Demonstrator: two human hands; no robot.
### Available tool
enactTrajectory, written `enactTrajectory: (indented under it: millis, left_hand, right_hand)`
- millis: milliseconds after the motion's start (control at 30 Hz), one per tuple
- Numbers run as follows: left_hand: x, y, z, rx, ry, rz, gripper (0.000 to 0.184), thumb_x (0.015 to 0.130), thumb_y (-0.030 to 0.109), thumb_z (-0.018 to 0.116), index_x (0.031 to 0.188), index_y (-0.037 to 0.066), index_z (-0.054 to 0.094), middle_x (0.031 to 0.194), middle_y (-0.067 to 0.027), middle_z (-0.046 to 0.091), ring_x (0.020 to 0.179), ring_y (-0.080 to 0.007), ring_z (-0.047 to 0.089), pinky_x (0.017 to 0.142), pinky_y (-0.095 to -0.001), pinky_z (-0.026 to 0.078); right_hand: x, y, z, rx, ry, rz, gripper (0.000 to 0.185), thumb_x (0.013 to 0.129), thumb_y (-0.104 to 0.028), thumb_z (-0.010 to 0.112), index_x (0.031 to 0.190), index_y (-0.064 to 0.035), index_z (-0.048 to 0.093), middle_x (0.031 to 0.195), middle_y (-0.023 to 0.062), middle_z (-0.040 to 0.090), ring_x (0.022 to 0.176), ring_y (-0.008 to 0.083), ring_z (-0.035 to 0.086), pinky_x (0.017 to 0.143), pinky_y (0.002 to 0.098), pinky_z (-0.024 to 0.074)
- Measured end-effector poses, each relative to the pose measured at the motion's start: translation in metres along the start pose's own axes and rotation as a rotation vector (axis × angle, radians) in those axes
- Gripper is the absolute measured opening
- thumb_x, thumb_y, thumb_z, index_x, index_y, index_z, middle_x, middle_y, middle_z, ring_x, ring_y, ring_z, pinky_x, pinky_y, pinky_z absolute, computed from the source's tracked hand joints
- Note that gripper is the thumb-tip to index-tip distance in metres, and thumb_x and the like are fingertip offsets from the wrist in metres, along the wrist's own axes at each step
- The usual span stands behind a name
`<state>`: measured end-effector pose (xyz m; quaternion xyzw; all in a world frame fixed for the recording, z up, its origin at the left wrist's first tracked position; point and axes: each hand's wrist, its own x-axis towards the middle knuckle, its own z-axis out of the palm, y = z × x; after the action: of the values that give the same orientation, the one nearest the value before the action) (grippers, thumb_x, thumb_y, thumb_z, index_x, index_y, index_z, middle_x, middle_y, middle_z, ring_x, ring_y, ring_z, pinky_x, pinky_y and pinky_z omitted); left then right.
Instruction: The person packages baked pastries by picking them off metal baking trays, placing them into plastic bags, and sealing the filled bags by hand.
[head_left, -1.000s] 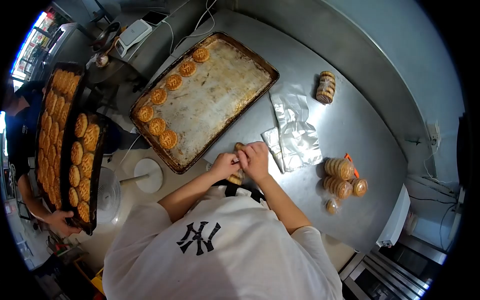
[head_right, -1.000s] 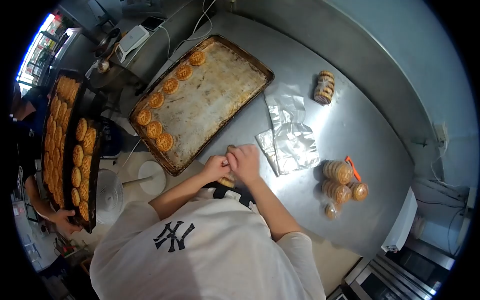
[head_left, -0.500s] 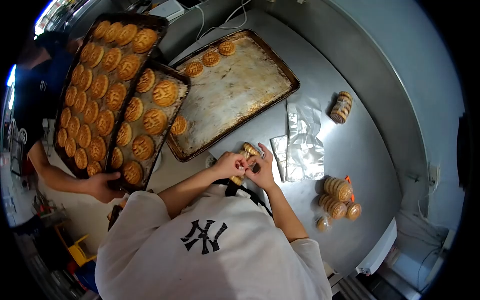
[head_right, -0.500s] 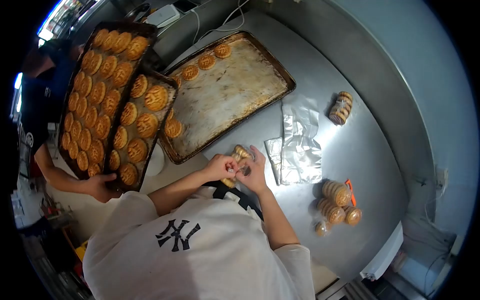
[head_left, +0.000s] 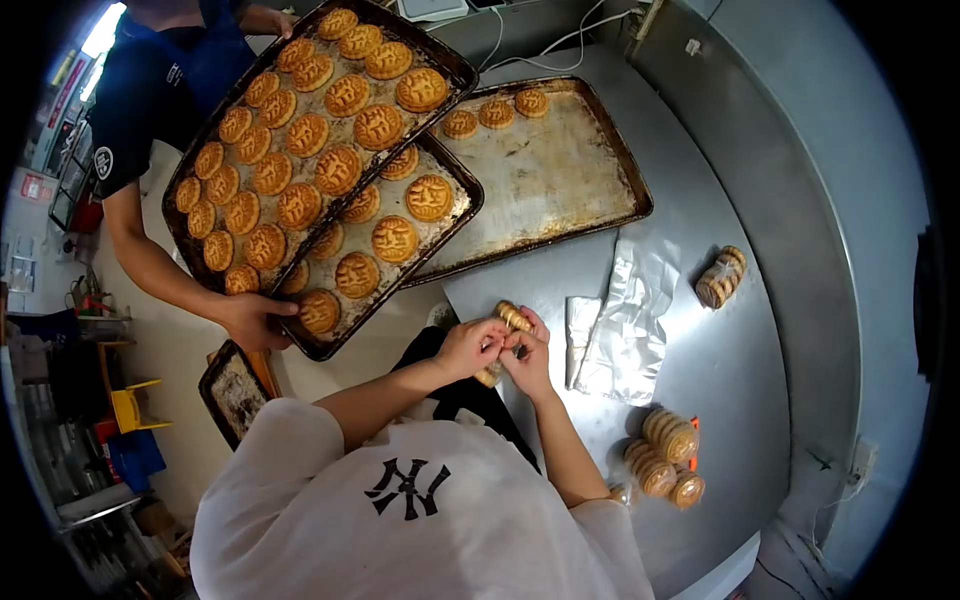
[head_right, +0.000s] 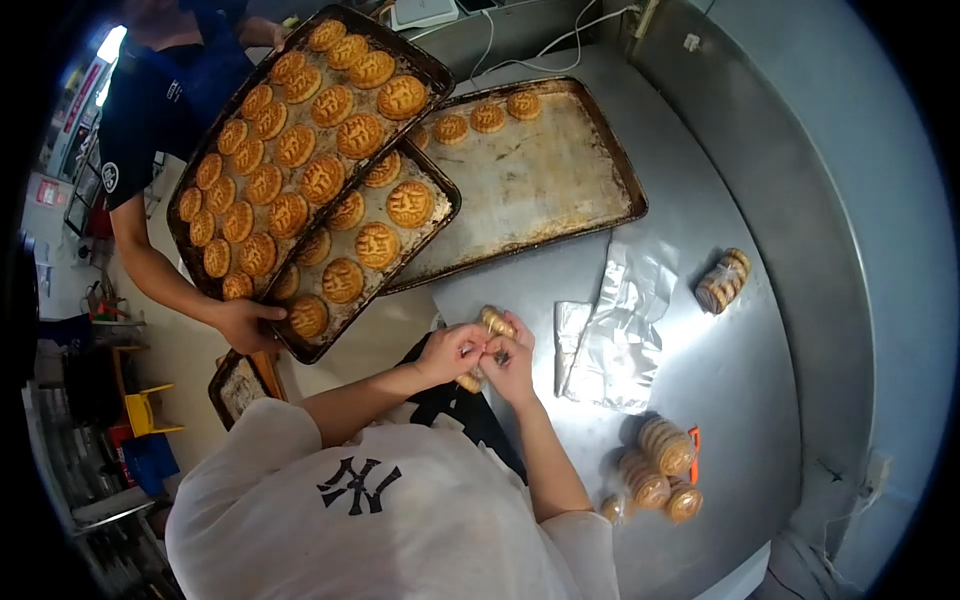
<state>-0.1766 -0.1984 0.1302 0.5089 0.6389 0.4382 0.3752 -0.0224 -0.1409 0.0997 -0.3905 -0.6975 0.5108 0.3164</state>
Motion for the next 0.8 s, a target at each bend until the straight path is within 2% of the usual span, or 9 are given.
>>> enactTrajectory:
  millis: [133,200,400,467,600,667,700,767,800]
  left_hand:
    - [0.003,0.007,-0.006,0.358,0.024,0.16,0.009,0.08,0.011,0.069,0.089,0.01,0.066,0.083,-0.0056,0.065,0.073,-0.0269,0.065,0.064,-0.0353,0.053]
    - [0.006,-0.001,0.004,0.358,0.023,0.188,0.007,0.08,0.012,0.069,0.086,0.01,0.067,0.082,-0.0058,0.063,0.074,-0.0263,0.065,0.064,-0.0363,0.053]
    - [-0.012,-0.053,0.033,0.321,0.026,0.267,0.006,0.083,0.016,0.066,0.088,0.012,0.065,0.083,-0.0068,0.061,0.076,-0.0288,0.064,0.065,-0.0386,0.052]
    - [-0.018,-0.056,0.03,0.213,0.019,0.235,0.007,0.084,0.015,0.065,0.089,0.01,0.064,0.083,-0.0087,0.061,0.076,-0.0305,0.063,0.067,-0.0405,0.051]
    - [-0.028,-0.049,0.0,0.27,-0.024,0.095,0.009,0.084,0.012,0.066,0.089,0.004,0.065,0.087,-0.011,0.065,0.079,-0.0307,0.064,0.068,-0.0376,0.052]
    - [-0.036,-0.04,0.002,0.259,-0.061,0.036,0.008,0.086,0.011,0.066,0.09,0.004,0.066,0.085,-0.0098,0.065,0.077,-0.0254,0.065,0.067,-0.0351,0.052]
    - [-0.04,-0.035,0.011,0.265,-0.083,0.049,0.008,0.086,0.011,0.066,0.09,0.004,0.066,0.085,-0.0098,0.065,0.077,-0.0254,0.065,0.067,-0.0351,0.052]
    - [-0.052,-0.03,0.038,0.032,0.029,-0.162,0.006,0.088,0.009,0.065,0.088,0.003,0.067,0.075,-0.0049,0.06,0.073,-0.0192,0.063,0.067,-0.0335,0.051]
    - [-0.056,-0.059,0.053,0.005,0.013,-0.158,0.019,0.088,0.009,0.066,0.106,0.003,0.063,0.085,-0.0042,0.06,0.081,-0.0155,0.061,0.073,-0.0318,0.051]
  right_hand:
    - [0.013,-0.018,-0.017,-0.04,-0.045,-0.005,0.011,0.068,-0.01,0.072,0.079,-0.0091,0.068,0.138,0.022,0.045,0.128,0.0374,0.04,0.109,0.0431,0.0295]
    - [0.017,0.005,-0.029,0.068,-0.08,0.106,0.014,0.07,-0.008,0.071,0.084,-0.0115,0.073,0.139,0.0208,0.045,0.129,0.0362,0.041,0.109,0.042,0.0305]
    - [0.0,0.042,-0.021,-0.128,-0.097,-0.12,0.019,0.067,-0.009,0.071,0.086,-0.0117,0.075,0.132,0.0173,0.053,0.128,0.0355,0.042,0.108,0.0428,0.0332]
    - [0.001,0.037,-0.017,-0.304,-0.14,-0.148,0.016,0.065,-0.011,0.072,0.081,-0.0092,0.074,0.13,0.0156,0.055,0.126,0.0366,0.044,0.107,0.0441,0.0338]
    - [0.014,-0.002,0.002,-0.423,-0.077,-0.232,0.013,0.063,-0.012,0.071,0.074,-0.0074,0.07,0.122,0.0127,0.058,0.118,0.0357,0.047,0.101,0.045,0.0373]
    - [0.018,-0.009,-0.013,-0.656,0.022,-0.366,0.01,0.06,-0.009,0.069,0.069,-0.0062,0.065,0.111,0.0133,0.059,0.107,0.0323,0.052,0.093,0.0443,0.0396]
    - [0.009,0.004,-0.02,-0.654,0.064,-0.372,0.012,0.057,-0.009,0.067,0.069,-0.0079,0.064,0.104,0.0119,0.059,0.095,0.0301,0.055,0.082,0.0439,0.0427]
    - [-0.015,0.024,-0.028,-0.45,0.158,-0.288,0.016,0.065,-0.01,0.07,0.08,-0.0067,0.064,0.106,0.0146,0.058,0.093,0.0326,0.057,0.081,0.0422,0.0462]
    - [-0.026,0.03,-0.028,-0.342,0.249,-0.198,0.02,0.068,-0.011,0.07,0.086,-0.0061,0.063,0.106,0.0157,0.058,0.093,0.0336,0.058,0.082,0.041,0.0469]
